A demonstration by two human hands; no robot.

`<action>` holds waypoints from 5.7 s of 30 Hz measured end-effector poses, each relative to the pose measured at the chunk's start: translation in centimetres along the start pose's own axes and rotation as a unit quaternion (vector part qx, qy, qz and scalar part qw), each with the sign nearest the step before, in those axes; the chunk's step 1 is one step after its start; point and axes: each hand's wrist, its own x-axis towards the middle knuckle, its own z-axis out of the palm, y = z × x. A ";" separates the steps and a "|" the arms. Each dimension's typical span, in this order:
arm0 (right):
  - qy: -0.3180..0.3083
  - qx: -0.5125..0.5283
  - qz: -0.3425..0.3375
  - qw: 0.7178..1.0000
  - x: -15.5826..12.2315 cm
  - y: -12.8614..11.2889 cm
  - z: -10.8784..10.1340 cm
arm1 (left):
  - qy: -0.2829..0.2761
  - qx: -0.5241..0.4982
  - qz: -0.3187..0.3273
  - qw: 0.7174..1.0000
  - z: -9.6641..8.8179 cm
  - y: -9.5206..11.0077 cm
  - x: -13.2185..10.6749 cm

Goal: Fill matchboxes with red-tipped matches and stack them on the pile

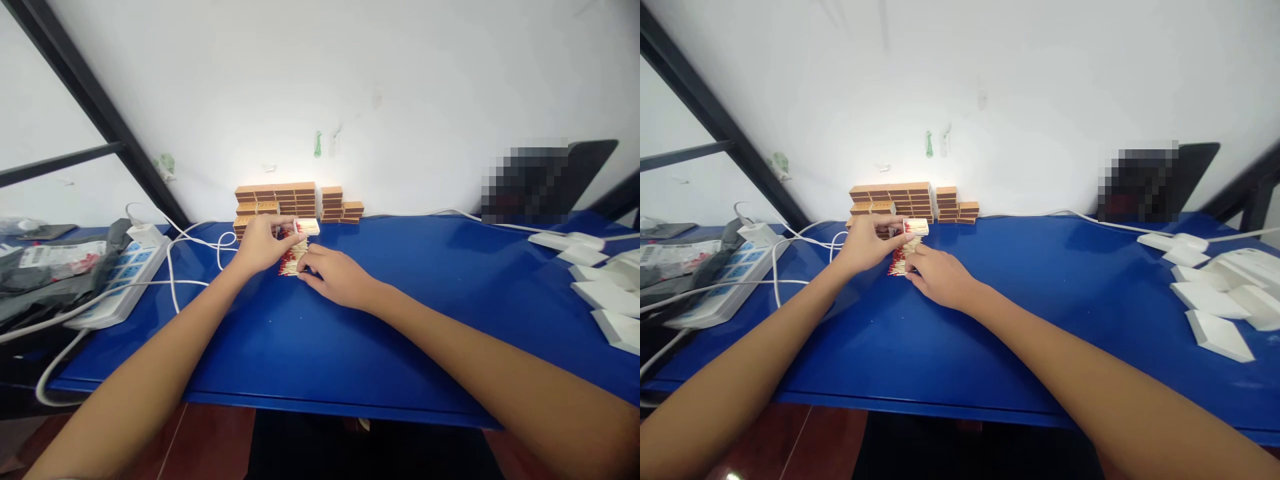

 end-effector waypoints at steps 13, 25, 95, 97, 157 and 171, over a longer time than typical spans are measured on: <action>-0.021 0.007 0.025 0.999 -0.2 -0.2 -0.3 | -0.003 0.000 -0.005 1.000 0.0 -0.1 0.0; -0.050 -0.022 0.039 0.998 -0.1 -0.6 -0.2 | -0.007 0.000 0.028 1.000 0.1 0.1 0.0; 0.002 -0.003 0.016 1.000 -0.3 -0.1 -1.1 | -0.026 -0.046 -0.004 0.999 0.2 0.1 0.0; -0.023 -0.016 0.033 0.999 -0.3 -0.1 -0.8 | -0.031 -0.041 0.000 0.999 0.2 0.2 0.0; 0.083 -0.005 0.034 0.996 0.2 0.6 -2.3 | -0.051 0.004 0.031 0.998 0.2 0.2 -0.1; 0.180 -0.072 0.053 0.980 0.7 3.4 -3.0 | -0.109 -0.028 0.026 0.993 0.4 0.8 -0.4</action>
